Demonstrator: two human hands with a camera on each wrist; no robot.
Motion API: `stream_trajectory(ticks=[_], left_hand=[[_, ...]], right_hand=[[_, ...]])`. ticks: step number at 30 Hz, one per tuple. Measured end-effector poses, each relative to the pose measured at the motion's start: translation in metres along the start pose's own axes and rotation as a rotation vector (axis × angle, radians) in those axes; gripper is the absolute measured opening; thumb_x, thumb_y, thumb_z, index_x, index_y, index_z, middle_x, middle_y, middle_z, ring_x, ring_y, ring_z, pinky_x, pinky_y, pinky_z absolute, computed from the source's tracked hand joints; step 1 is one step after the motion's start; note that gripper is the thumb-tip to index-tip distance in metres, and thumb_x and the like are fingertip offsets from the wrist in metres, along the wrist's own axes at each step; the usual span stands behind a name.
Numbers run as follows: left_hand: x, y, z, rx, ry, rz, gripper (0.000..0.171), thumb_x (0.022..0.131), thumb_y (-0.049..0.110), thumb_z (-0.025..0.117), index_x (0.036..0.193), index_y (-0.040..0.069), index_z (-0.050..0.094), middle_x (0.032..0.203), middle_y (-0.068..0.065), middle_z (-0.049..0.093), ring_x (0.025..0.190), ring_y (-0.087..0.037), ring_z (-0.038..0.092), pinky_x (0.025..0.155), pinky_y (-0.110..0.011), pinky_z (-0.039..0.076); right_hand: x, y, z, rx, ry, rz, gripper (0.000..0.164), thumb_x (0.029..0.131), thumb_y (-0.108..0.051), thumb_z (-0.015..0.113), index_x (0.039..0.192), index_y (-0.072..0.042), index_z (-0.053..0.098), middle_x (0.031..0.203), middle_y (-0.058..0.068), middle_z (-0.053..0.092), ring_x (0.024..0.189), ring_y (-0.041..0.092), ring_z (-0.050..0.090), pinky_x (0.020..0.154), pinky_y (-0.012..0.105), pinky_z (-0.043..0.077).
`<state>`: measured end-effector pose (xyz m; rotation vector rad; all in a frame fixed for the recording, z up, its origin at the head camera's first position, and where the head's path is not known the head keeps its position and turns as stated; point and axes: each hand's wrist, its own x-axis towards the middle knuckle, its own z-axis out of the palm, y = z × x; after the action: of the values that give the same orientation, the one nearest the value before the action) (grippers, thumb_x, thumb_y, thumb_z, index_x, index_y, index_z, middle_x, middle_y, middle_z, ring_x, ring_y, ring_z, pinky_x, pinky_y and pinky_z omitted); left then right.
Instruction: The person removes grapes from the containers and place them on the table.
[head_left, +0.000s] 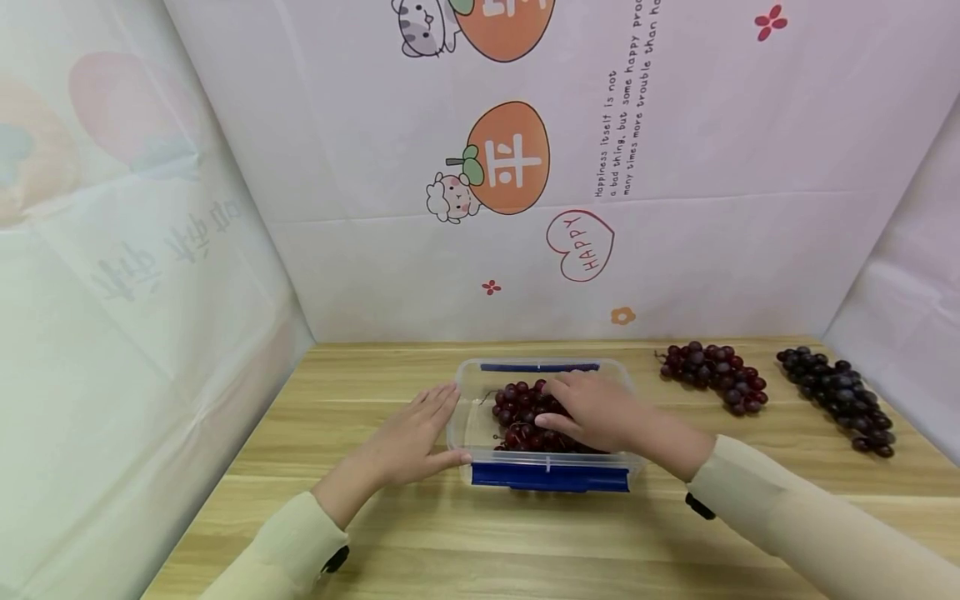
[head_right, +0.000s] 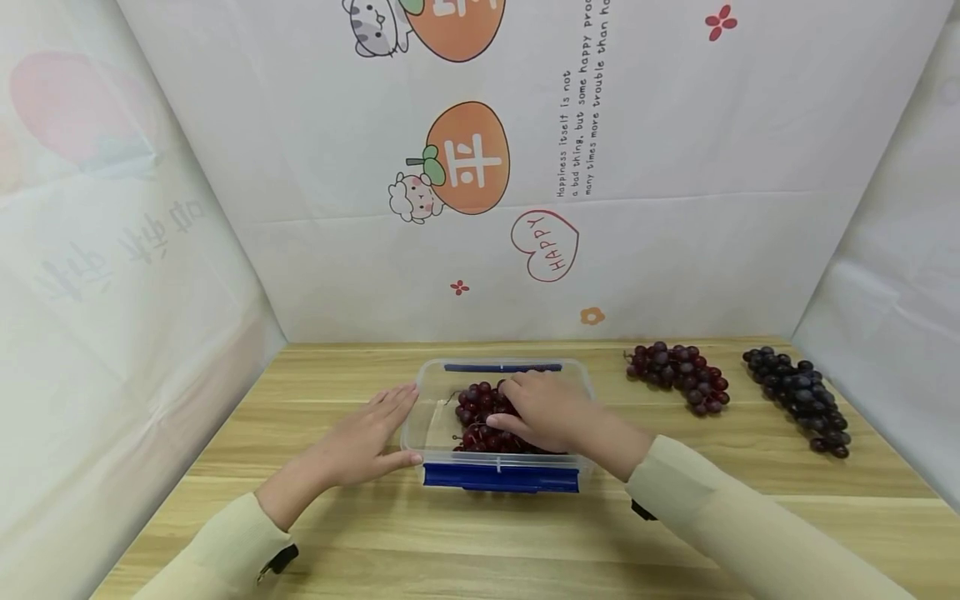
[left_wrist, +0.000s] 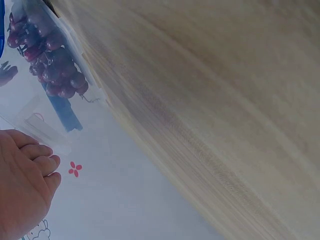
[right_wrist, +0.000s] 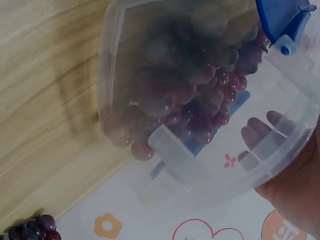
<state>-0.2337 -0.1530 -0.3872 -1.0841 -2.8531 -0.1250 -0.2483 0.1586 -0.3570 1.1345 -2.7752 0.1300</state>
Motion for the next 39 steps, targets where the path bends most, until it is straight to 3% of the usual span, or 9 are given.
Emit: stream_trajectory(ticks=[7, 14, 18, 22, 28, 39], left_hand=[[0.0, 0.0, 0.001, 0.001, -0.001, -0.004, 0.096, 0.093, 0.072, 0.032, 0.154, -0.001, 0.018, 0.16, -0.015, 0.015, 0.146, -0.026, 0.011, 0.118, -0.041, 0.012], [0.001, -0.001, 0.001, -0.001, -0.003, -0.005, 0.097, 0.092, 0.072, 0.032, 0.154, -0.001, 0.018, 0.16, -0.015, 0.014, 0.146, -0.026, 0.011, 0.118, -0.041, 0.011], [0.001, -0.001, 0.001, -0.006, -0.004, -0.008, 0.096, 0.092, 0.072, 0.032, 0.154, -0.001, 0.018, 0.16, -0.015, 0.014, 0.146, -0.026, 0.01, 0.118, -0.04, 0.011], [0.001, -0.001, 0.001, -0.004, -0.009, -0.011, 0.097, 0.092, 0.073, 0.031, 0.154, 0.0, 0.017, 0.16, -0.015, 0.013, 0.146, -0.026, 0.01, 0.118, -0.04, 0.011], [0.001, -0.001, 0.002, -0.01, -0.003, -0.009, 0.097, 0.092, 0.073, 0.031, 0.154, 0.0, 0.018, 0.16, -0.015, 0.014, 0.146, -0.026, 0.01, 0.118, -0.041, 0.011], [0.0, -0.001, 0.002, -0.009, -0.004, -0.013, 0.097, 0.092, 0.074, 0.031, 0.154, 0.0, 0.017, 0.16, -0.015, 0.015, 0.146, -0.026, 0.01, 0.118, -0.039, 0.011]], right_hand=[[0.002, -0.004, 0.006, 0.13, -0.098, 0.047, 0.058, 0.101, -0.05, 0.044, 0.125, 0.001, 0.059, 0.116, 0.015, 0.063, 0.106, 0.031, 0.06, 0.091, 0.046, 0.05], [0.006, -0.006, 0.007, 0.189, -0.207, 0.122, 0.05, 0.1, -0.049, 0.047, 0.118, -0.005, 0.063, 0.106, 0.007, 0.065, 0.097, 0.024, 0.063, 0.084, 0.042, 0.052], [0.007, -0.007, 0.008, 0.215, -0.24, 0.144, 0.044, 0.099, -0.05, 0.048, 0.107, -0.01, 0.064, 0.089, 0.0, 0.062, 0.081, 0.018, 0.06, 0.072, 0.038, 0.05], [0.009, -0.008, 0.008, 0.241, -0.279, 0.164, 0.038, 0.098, -0.053, 0.047, 0.094, -0.017, 0.06, 0.071, -0.003, 0.053, 0.063, 0.014, 0.049, 0.062, 0.037, 0.041], [0.012, -0.01, 0.008, 0.233, -0.303, 0.189, 0.036, 0.097, -0.051, 0.051, 0.091, -0.018, 0.063, 0.065, -0.003, 0.051, 0.058, 0.012, 0.049, 0.06, 0.033, 0.041], [0.016, -0.013, 0.009, 0.16, -0.328, 0.239, 0.052, 0.096, -0.052, 0.053, 0.058, -0.018, 0.049, 0.048, -0.005, 0.034, 0.043, 0.011, 0.035, 0.05, 0.027, 0.037]])
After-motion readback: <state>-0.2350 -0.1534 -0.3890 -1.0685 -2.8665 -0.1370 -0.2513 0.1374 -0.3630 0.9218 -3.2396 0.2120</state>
